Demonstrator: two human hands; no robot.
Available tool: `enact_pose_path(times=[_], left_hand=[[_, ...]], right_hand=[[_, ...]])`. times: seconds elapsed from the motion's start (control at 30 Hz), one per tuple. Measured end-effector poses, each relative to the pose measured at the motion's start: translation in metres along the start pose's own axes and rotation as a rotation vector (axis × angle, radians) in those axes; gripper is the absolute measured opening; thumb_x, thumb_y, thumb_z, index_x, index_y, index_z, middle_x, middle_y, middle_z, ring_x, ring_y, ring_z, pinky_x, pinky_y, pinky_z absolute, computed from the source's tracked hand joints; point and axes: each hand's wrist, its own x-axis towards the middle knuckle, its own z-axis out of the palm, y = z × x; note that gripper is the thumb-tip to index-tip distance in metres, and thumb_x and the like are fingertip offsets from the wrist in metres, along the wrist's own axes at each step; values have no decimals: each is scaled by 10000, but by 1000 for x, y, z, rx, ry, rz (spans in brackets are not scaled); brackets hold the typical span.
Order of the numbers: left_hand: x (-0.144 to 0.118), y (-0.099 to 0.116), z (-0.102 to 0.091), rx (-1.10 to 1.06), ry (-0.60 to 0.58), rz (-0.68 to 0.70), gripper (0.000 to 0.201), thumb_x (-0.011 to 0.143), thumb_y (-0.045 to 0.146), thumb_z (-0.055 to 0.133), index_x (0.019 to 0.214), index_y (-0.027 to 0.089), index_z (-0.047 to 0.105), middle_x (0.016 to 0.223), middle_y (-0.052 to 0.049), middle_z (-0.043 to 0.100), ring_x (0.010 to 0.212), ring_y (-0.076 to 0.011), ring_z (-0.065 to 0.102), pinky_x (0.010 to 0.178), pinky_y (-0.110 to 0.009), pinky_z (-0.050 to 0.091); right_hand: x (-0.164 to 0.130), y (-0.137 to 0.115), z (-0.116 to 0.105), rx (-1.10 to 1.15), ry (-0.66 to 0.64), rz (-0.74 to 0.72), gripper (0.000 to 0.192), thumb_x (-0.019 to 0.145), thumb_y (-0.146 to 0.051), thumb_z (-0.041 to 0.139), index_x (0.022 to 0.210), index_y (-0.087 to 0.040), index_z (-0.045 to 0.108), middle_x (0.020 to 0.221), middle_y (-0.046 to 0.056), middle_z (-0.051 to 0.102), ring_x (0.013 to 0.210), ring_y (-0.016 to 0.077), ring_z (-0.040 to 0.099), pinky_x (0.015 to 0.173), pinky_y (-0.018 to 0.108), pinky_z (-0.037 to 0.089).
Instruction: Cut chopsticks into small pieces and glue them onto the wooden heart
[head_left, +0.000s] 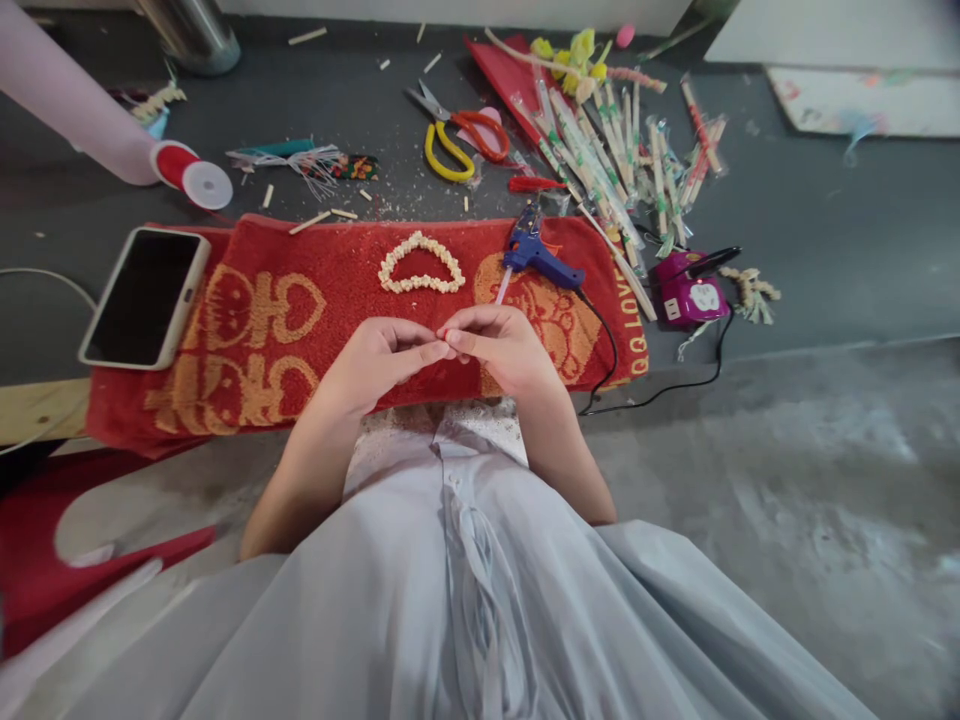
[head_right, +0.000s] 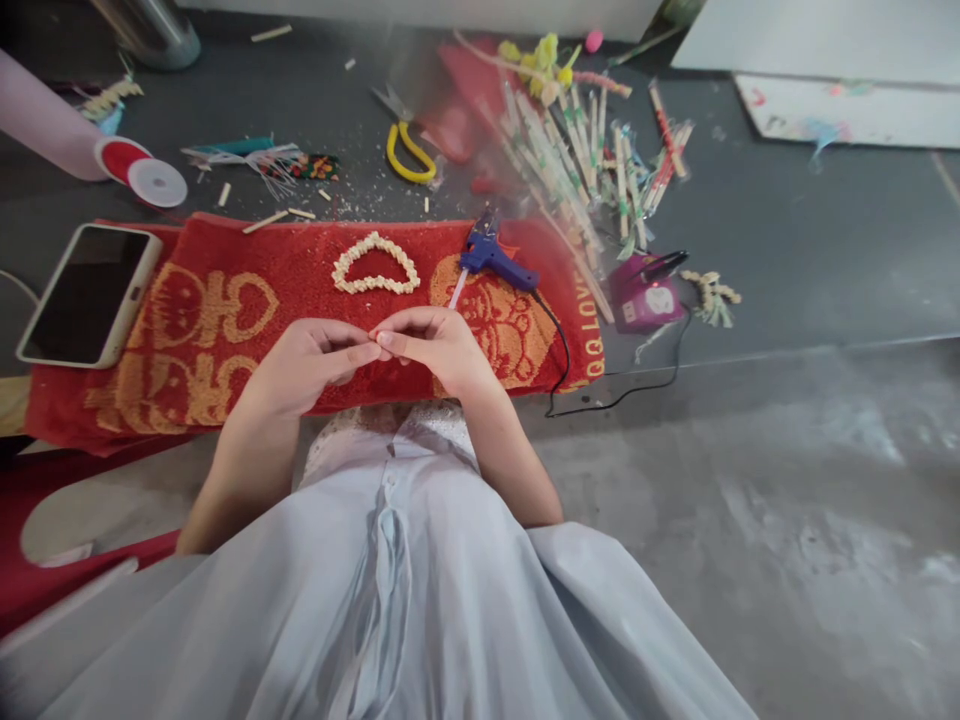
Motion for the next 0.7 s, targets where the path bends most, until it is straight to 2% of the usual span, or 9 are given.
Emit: enact_pose_path(times=[0.1,0.2,0.37,0.47,0.57,0.7], left_hand=[[0,-1,-2,-18,-38,9,325,626,465,790,707,154,739,524,32,551,500,-63,415,487,-208,311],[1,-3,-4,15,-65,-9,322,636,464,785,708,154,738,500,40,518,462,-50,357,458,-212,258],[3,-7,-11,26,-47,-32,336,634,477,779,720,154,741,471,38,498,437,-50,323,443,-224,217],[4,-8,-16,22,-30,-10,305,643,450,772,708,154,737,494,32,524,435,-48,325,441,-224,213],[4,-6,-21,83,-10,43,253,664,416,753,687,165,726,538,22,565,466,-60,375,471,-226,272],[2,1,-25,232,33,87,207,692,390,712,672,184,707,554,15,560,489,-86,400,482,-245,286]], right_hand=[[0,0,0,2,-54,-24,298,676,-420,813,731,-161,676,631,-31,633,597,61,558,590,200,448],[0,0,0,22,-31,-52,319,681,-443,807,744,-174,647,664,-40,614,587,50,525,575,198,434],[-3,-5,2,123,-6,-46,355,636,-439,839,750,-185,618,765,-24,649,583,38,504,526,186,399],[-5,-9,2,169,-14,-24,363,628,-428,844,751,-181,609,740,-21,658,574,37,521,498,173,385],[-6,-10,1,127,-22,-36,364,640,-432,831,748,-173,600,682,-33,634,544,35,510,482,168,393],[-5,-9,-1,-48,-9,-25,287,680,-362,793,755,-153,612,636,-41,609,523,32,509,488,165,426]])
